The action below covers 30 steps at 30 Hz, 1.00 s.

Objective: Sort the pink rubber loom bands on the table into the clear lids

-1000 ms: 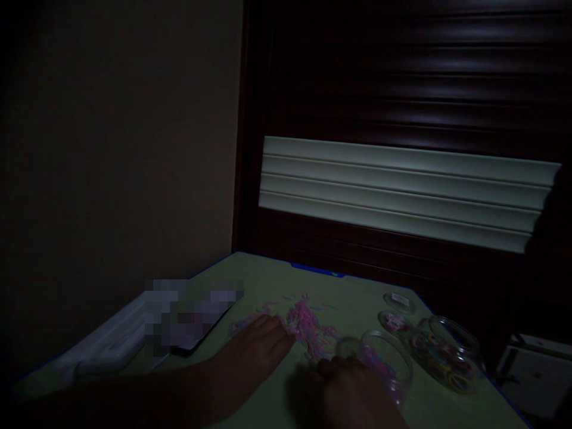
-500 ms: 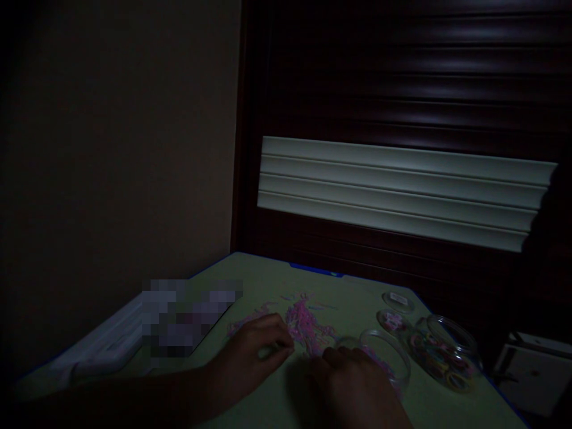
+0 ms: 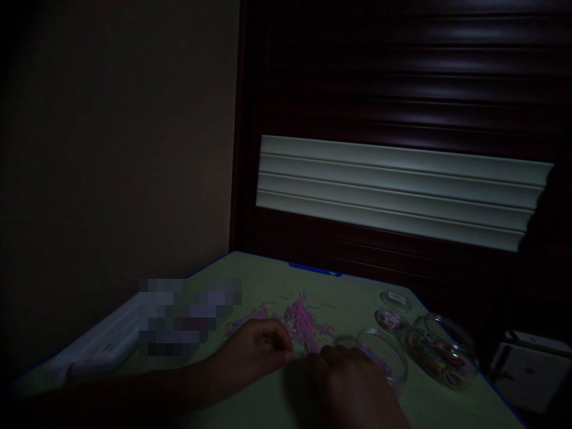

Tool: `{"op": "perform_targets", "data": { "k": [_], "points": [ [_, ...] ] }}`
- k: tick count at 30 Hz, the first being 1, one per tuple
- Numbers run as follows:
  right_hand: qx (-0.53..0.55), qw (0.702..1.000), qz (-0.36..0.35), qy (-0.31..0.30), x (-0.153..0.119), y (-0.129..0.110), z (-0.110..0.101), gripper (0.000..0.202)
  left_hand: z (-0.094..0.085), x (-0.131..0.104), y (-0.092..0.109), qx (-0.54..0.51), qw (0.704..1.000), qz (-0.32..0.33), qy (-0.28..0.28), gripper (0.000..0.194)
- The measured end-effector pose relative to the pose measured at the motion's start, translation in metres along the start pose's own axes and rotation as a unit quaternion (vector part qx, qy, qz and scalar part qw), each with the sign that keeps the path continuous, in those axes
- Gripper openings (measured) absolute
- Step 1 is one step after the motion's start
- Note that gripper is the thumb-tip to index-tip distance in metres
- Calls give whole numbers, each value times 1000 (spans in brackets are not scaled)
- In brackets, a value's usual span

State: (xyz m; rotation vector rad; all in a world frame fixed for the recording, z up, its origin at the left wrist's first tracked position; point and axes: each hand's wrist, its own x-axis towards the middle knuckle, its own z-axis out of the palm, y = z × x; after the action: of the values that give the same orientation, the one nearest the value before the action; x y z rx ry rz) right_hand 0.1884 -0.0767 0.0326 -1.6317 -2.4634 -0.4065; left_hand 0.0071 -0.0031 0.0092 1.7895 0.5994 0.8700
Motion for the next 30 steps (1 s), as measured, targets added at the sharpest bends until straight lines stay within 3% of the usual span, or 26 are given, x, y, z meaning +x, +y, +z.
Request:
{"op": "perform_targets", "data": {
  "k": [10,30],
  "points": [
    [17,1000,-16,20,0,-2,0,23,1,-2,0,-66,996,-8,-58,12],
    [44,999,7,14,-1,-5,-11,27,-2,0,-9,-23,998,-7,-56,10]
  ]
}}
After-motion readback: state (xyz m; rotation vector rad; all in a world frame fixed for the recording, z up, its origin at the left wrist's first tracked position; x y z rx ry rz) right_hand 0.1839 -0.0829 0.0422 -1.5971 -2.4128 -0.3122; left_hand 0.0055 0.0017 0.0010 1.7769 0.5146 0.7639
